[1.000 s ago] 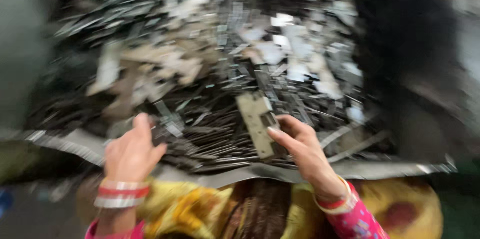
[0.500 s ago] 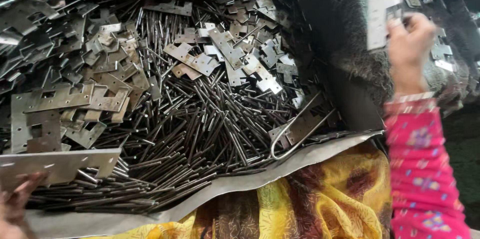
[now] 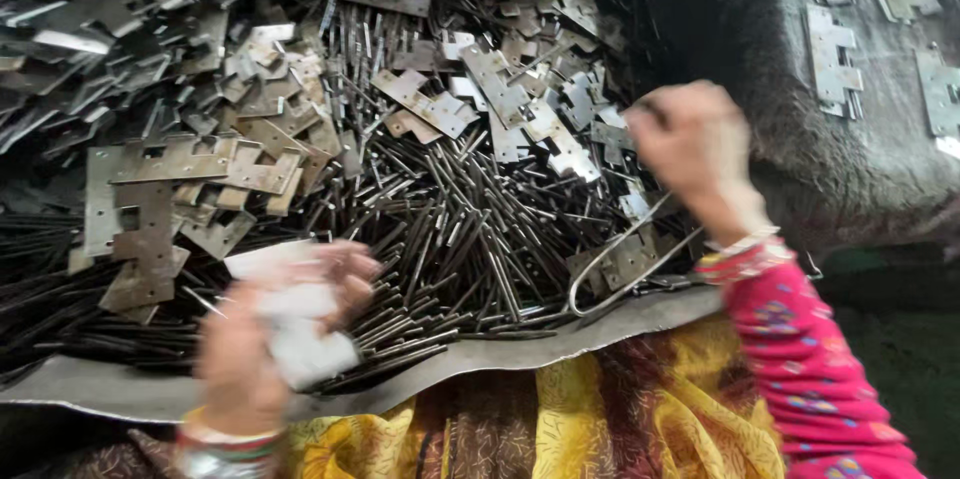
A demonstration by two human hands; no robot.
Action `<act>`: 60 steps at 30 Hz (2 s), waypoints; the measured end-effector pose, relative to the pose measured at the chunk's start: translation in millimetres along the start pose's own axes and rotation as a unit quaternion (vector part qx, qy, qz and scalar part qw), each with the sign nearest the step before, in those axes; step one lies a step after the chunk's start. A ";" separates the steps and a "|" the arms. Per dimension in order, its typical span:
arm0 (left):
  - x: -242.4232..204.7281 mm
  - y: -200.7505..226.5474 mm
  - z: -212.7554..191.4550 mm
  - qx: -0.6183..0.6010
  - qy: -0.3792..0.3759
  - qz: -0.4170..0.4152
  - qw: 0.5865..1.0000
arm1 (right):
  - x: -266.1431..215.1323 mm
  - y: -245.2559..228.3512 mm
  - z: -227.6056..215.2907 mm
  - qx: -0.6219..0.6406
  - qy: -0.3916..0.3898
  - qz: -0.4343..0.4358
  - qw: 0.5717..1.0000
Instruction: The person sits on the floor with a large metal tray on their lap and repeatedly picks up small metal brackets and rods, separating them by type. They place sorted brackets into a pile on the right side of the tray while continuing to sift through the mixed parts.
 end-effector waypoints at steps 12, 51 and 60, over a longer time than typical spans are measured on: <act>10.6 28.8 14.6 0.563 0.057 0.159 0.809 | 18.0 -64.5 72.2 0.200 -0.164 0.060 0.964; 35.3 -74.3 16.5 -0.172 -0.047 -0.040 0.983 | -46.3 -244.3 -29.2 0.362 -0.058 -0.008 0.930; 23.3 -71.2 8.8 -0.168 0.006 -0.044 0.985 | -61.0 -242.7 2.8 0.415 -0.152 0.062 0.895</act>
Point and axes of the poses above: each hand's wrist, its own x-axis towards the middle knuckle, its own z-axis out of the palm, y = z × x, the point moved 10 cm from there along x, towards the middle knuckle, and after that the axes turned 5 degrees about -y, right-handed, at the moved point
